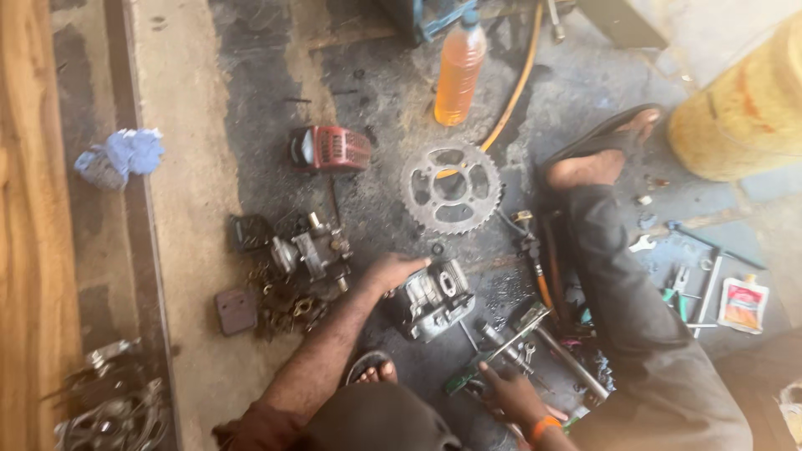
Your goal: The person disassembles and repairs a small mechanical engine component by loosening screws using tools, manipulating parts by hand, and turning over the housing unit.
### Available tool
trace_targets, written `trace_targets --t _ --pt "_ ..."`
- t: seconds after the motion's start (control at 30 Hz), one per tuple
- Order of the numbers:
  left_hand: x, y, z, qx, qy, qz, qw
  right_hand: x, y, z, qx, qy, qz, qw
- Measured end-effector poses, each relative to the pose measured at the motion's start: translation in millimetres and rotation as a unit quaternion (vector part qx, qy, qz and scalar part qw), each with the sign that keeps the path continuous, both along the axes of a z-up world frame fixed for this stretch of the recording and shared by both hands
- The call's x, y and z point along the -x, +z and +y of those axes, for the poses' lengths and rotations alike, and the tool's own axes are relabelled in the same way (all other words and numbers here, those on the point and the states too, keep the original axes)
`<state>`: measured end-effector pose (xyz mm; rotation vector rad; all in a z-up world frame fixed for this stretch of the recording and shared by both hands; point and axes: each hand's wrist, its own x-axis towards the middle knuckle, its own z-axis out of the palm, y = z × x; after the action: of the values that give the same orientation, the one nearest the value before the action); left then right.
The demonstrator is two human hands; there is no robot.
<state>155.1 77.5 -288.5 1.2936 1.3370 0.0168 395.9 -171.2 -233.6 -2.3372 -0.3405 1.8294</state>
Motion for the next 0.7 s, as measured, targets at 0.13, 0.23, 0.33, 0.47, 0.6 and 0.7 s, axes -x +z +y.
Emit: trace_targets --t 0.13,0.23,0.33,0.47,0.6,0.7 --pt "-14.6 32.0 -11.4 -0.101 0.127 0.156 0.974 -0.7 -49.6 6.2 -0.055 0.046 -0.118 0.990" --pt "-22.3 55.6 -33.6 -0.106 0.143 0.186 0.966 -0.3 -69.7 6.3 -0.120 0.069 -0.127 0.982" --pt "-25.2 56.4 -34.7 -0.150 0.093 0.238 0.955 -8.7 -88.6 2.8 -0.176 0.170 -0.131 0.961" --pt "-20.4 45.9 -39.6 -0.146 0.067 0.246 0.956 -5.7 -90.5 -2.7 -0.086 -0.118 -0.023 0.989" --pt "1.0 32.3 -43.1 -0.140 0.023 0.211 0.967 2.4 -43.7 7.9 -0.177 -0.204 0.073 0.960" --pt "31.7 31.4 -43.7 -0.182 -0.041 0.188 0.964 -29.9 -4.0 5.3 -0.292 -0.203 0.036 0.934"
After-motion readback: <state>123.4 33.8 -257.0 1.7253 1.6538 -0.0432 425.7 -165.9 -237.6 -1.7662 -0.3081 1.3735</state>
